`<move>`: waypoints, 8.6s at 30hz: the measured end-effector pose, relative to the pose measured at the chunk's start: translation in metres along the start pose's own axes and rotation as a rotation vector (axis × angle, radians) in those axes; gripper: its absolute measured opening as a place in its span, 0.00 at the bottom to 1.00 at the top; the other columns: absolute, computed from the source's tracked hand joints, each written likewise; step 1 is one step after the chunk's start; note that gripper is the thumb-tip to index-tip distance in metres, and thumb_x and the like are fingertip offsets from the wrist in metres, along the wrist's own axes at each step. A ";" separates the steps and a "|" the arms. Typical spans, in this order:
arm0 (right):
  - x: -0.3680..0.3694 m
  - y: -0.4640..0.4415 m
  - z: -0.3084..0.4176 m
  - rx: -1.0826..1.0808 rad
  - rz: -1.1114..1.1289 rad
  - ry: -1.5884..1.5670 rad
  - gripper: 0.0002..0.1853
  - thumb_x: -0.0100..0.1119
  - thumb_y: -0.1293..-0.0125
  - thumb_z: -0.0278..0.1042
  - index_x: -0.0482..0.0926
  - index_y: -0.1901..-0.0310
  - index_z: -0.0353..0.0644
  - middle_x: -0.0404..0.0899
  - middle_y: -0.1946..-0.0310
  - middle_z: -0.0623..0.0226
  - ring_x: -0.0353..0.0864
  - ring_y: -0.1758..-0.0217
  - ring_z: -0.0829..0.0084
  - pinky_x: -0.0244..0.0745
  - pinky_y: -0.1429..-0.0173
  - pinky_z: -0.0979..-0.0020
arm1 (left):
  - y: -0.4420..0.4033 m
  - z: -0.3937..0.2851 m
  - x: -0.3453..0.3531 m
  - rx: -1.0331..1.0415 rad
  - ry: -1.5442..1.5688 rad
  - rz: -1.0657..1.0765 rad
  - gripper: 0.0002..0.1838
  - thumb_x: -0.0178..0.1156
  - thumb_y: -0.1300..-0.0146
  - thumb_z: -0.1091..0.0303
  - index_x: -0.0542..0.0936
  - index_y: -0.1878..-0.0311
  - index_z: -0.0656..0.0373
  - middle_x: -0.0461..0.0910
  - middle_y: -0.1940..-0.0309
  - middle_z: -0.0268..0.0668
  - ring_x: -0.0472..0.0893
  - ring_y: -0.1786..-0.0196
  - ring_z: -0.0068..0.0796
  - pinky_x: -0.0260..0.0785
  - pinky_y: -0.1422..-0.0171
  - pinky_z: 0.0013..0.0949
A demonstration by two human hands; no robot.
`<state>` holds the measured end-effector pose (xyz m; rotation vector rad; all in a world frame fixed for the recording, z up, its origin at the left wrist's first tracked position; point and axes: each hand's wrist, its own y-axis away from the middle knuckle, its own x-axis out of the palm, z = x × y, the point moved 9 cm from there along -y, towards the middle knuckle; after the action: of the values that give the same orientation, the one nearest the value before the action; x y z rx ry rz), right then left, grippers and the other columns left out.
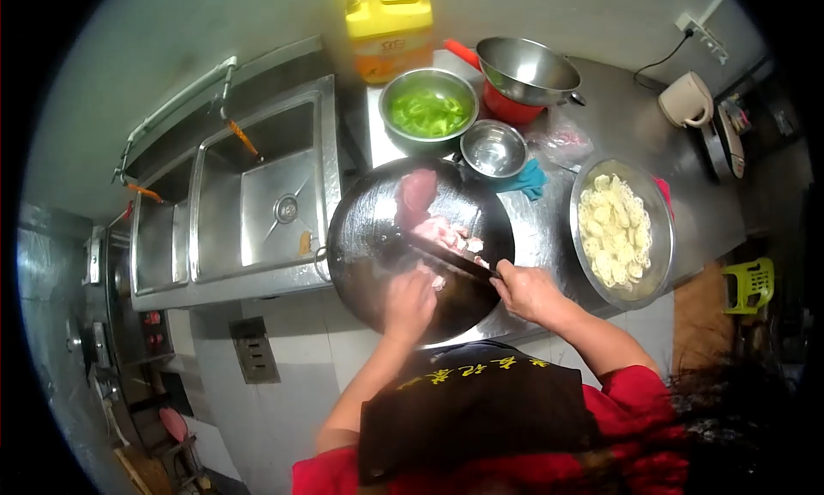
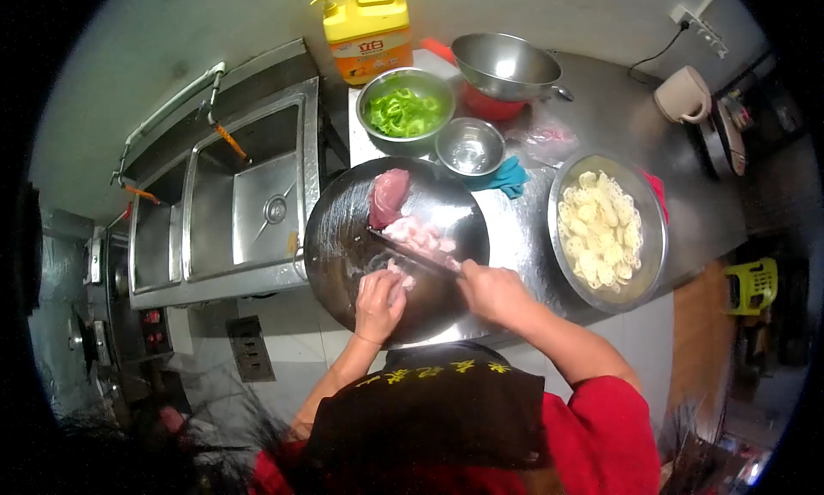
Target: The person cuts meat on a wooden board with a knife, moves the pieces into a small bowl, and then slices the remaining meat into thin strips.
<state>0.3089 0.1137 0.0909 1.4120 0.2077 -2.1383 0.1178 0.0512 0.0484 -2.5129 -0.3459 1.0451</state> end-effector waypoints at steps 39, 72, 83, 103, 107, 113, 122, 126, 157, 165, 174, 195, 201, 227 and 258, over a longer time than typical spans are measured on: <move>0.042 0.007 0.010 0.175 0.312 0.073 0.13 0.56 0.32 0.37 0.75 0.56 0.33 0.84 0.66 0.45 0.85 0.58 0.45 0.78 0.52 0.50 | 0.009 0.039 -0.010 -0.148 0.139 -0.140 0.12 0.65 0.52 0.78 0.78 0.62 0.60 0.78 0.65 0.43 0.80 0.61 0.44 0.74 0.54 0.42; 0.037 0.035 -0.001 0.160 0.023 0.020 0.11 0.56 0.31 0.38 0.73 0.59 0.38 0.82 0.72 0.45 0.83 0.64 0.41 0.78 0.56 0.45 | 0.030 0.000 -0.015 0.069 -0.007 0.038 0.21 0.71 0.51 0.72 0.79 0.52 0.61 0.79 0.51 0.49 0.78 0.45 0.51 0.70 0.37 0.49; 0.021 0.054 0.031 -0.065 0.016 0.142 0.07 0.56 0.35 0.33 0.72 0.59 0.41 0.82 0.72 0.52 0.84 0.70 0.48 0.78 0.64 0.49 | 0.028 0.003 -0.011 0.045 0.000 0.087 0.18 0.64 0.51 0.74 0.80 0.54 0.60 0.79 0.53 0.47 0.77 0.49 0.52 0.70 0.41 0.48; 0.061 -0.050 0.087 -0.186 0.186 0.138 0.08 0.55 0.39 0.27 0.73 0.60 0.34 0.83 0.74 0.48 0.86 0.69 0.47 0.79 0.64 0.50 | 0.021 0.010 -0.011 -0.044 0.063 0.004 0.13 0.64 0.55 0.78 0.79 0.63 0.61 0.78 0.62 0.46 0.77 0.55 0.53 0.73 0.48 0.47; 0.061 -0.007 0.030 -0.041 0.217 0.156 0.13 0.60 0.32 0.37 0.71 0.61 0.36 0.80 0.78 0.47 0.82 0.74 0.44 0.76 0.69 0.47 | 0.026 0.016 -0.006 -0.068 0.037 -0.017 0.12 0.64 0.55 0.77 0.78 0.64 0.61 0.77 0.63 0.46 0.77 0.55 0.54 0.73 0.47 0.47; 0.056 -0.014 0.041 0.016 0.256 0.145 0.12 0.57 0.32 0.37 0.74 0.59 0.35 0.83 0.72 0.46 0.85 0.65 0.46 0.78 0.60 0.49 | 0.024 0.005 -0.005 0.038 0.101 0.039 0.14 0.65 0.55 0.77 0.78 0.62 0.61 0.77 0.62 0.47 0.77 0.54 0.52 0.72 0.45 0.48; 0.010 0.002 0.037 0.052 0.123 0.098 0.13 0.56 0.30 0.37 0.72 0.54 0.36 0.82 0.70 0.45 0.83 0.66 0.42 0.77 0.60 0.48 | 0.034 0.003 -0.010 0.035 0.031 -0.071 0.15 0.67 0.52 0.74 0.81 0.58 0.58 0.79 0.60 0.41 0.78 0.53 0.47 0.69 0.44 0.45; 0.013 0.036 0.032 -0.004 0.187 0.104 0.11 0.57 0.31 0.36 0.69 0.62 0.37 0.81 0.75 0.46 0.81 0.70 0.42 0.75 0.66 0.46 | 0.030 0.003 -0.007 0.003 0.000 -0.018 0.13 0.65 0.53 0.73 0.81 0.60 0.57 0.78 0.61 0.42 0.78 0.54 0.47 0.69 0.45 0.46; 0.007 0.015 0.012 0.081 0.059 0.093 0.13 0.61 0.31 0.40 0.71 0.63 0.40 0.79 0.77 0.46 0.80 0.69 0.40 0.73 0.64 0.45 | 0.023 0.002 -0.015 0.009 0.056 -0.017 0.19 0.66 0.55 0.76 0.80 0.56 0.56 0.80 0.54 0.37 0.78 0.49 0.42 0.64 0.40 0.43; 0.009 0.032 0.027 -0.031 0.146 0.129 0.12 0.59 0.30 0.39 0.70 0.63 0.40 0.81 0.75 0.49 0.81 0.71 0.42 0.75 0.66 0.47 | 0.030 -0.004 -0.017 0.021 -0.017 -0.010 0.16 0.63 0.53 0.78 0.81 0.58 0.56 0.80 0.55 0.38 0.77 0.48 0.44 0.67 0.40 0.44; 0.021 0.023 0.030 -0.049 0.307 0.186 0.12 0.57 0.30 0.39 0.70 0.61 0.38 0.80 0.76 0.48 0.81 0.71 0.43 0.75 0.66 0.47 | 0.033 0.014 -0.001 -0.014 0.066 0.027 0.13 0.60 0.55 0.79 0.81 0.63 0.57 0.79 0.62 0.42 0.78 0.52 0.49 0.71 0.42 0.46; 0.048 -0.015 0.016 0.162 0.292 -0.004 0.20 0.59 0.31 0.42 0.74 0.47 0.35 0.82 0.66 0.40 0.83 0.58 0.41 0.76 0.51 0.47 | 0.043 0.034 0.023 -0.012 -0.080 0.079 0.10 0.61 0.54 0.76 0.79 0.65 0.57 0.79 0.65 0.43 0.78 0.60 0.48 0.72 0.56 0.44; 0.017 0.012 0.017 0.148 0.053 -0.007 0.15 0.57 0.28 0.43 0.70 0.61 0.39 0.78 0.76 0.45 0.79 0.68 0.39 0.73 0.63 0.45 | 0.026 0.010 -0.019 -0.049 0.202 -0.079 0.13 0.66 0.53 0.72 0.81 0.61 0.55 0.80 0.58 0.39 0.78 0.54 0.44 0.69 0.48 0.43; 0.041 0.020 0.012 0.072 0.416 0.100 0.17 0.54 0.28 0.43 0.73 0.59 0.33 0.81 0.73 0.42 0.83 0.66 0.40 0.77 0.58 0.45 | 0.027 0.002 0.001 0.032 0.030 0.058 0.10 0.64 0.53 0.75 0.80 0.65 0.57 0.77 0.58 0.39 0.77 0.49 0.46 0.68 0.42 0.45; 0.067 -0.033 0.052 0.031 0.330 0.044 0.17 0.58 0.30 0.42 0.77 0.53 0.33 0.83 0.66 0.42 0.84 0.58 0.42 0.78 0.52 0.48 | 0.035 -0.003 0.004 0.124 0.207 0.146 0.09 0.62 0.53 0.81 0.79 0.67 0.59 0.79 0.64 0.39 0.79 0.55 0.43 0.73 0.47 0.42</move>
<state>0.2311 0.0951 0.0485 1.4026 -0.0417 -1.8491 0.1256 0.0210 0.0324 -2.5337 -0.0368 0.8206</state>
